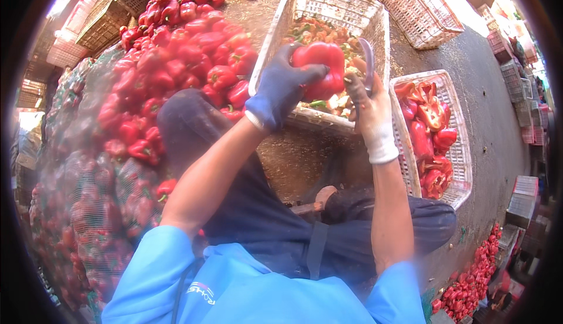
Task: The person sorts and cleans bell peppers by hand, using a knife to remove stems and cores before placing the pieces into a plastic crate.
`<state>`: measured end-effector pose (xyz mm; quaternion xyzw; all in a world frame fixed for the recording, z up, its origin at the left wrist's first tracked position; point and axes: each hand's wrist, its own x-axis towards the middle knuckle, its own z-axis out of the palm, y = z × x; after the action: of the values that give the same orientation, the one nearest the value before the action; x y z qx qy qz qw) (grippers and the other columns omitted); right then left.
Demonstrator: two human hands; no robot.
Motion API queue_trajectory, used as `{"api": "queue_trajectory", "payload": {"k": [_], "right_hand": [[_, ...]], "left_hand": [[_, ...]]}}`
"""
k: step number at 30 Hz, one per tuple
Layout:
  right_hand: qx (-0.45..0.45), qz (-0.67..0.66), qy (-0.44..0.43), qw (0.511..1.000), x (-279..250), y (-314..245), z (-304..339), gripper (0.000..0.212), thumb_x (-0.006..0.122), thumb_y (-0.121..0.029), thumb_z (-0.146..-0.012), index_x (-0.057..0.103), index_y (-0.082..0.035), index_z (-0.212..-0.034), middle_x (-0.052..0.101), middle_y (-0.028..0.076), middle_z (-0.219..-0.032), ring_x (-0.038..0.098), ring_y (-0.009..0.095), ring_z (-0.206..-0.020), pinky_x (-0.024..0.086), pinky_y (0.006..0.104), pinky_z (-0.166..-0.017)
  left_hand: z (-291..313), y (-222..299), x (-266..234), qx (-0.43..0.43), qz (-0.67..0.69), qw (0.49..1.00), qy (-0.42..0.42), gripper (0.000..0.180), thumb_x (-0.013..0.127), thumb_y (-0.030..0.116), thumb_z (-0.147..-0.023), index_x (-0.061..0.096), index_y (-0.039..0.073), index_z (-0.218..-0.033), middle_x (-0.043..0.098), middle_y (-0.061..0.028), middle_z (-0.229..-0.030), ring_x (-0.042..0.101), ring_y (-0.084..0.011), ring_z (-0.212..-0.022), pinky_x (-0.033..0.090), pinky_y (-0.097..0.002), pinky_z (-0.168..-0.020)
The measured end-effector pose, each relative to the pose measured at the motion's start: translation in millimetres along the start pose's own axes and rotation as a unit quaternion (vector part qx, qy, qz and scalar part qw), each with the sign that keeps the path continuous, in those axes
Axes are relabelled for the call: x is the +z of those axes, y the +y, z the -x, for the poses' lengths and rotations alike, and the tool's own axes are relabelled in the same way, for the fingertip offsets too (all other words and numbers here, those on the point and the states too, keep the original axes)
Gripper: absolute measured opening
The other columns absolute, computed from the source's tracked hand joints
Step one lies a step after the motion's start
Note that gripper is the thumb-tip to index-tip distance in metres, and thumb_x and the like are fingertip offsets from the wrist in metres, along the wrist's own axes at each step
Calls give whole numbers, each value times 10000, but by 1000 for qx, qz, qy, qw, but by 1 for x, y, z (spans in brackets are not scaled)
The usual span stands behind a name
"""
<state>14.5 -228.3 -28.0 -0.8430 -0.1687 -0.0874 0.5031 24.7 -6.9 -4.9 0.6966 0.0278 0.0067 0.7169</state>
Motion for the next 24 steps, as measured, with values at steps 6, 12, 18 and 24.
{"api": "queue_trajectory", "payload": {"k": [6, 12, 18, 24], "right_hand": [[81, -235, -76, 966, -8, -35, -10, 472, 799, -224, -1003, 650, 28, -1373, 746, 76, -1140, 729, 155, -998, 605, 307, -893], [66, -212, -119, 968, -20, -39, -13, 539, 786, -257, -978, 632, 28, -1408, 748, 105, -1216, 743, 177, -1030, 614, 313, -901], [92, -146, -127, 977, -35, -50, -13, 531, 774, -251, -970, 644, 1, -1419, 741, 41, -1132, 674, 88, -886, 521, 230, -720], [-13, -83, -163, 983, -43, -52, -9, 510, 762, -225, -969, 650, -10, -1419, 735, 13, -1101, 627, 43, -833, 453, 198, -643]], "left_hand": [[14, 9, 4, 15, -46, 996, -81, 691, 845, 304, -831, 627, -70, -1369, 749, -186, -1176, 731, -230, -1062, 592, -359, -945], [19, 11, 5, -9, 30, 994, -108, 692, 867, 286, -810, 638, -58, -1365, 749, -172, -1186, 725, -224, -1071, 589, -353, -946], [21, 14, 8, 50, -56, 991, -109, 672, 865, 314, -818, 652, -14, -1364, 758, -176, -1168, 735, -221, -1064, 591, -361, -951], [19, 7, 4, 46, -125, 979, -156, 651, 847, 341, -836, 655, 16, -1366, 759, -191, -1150, 747, -232, -1043, 593, -375, -947]]}}
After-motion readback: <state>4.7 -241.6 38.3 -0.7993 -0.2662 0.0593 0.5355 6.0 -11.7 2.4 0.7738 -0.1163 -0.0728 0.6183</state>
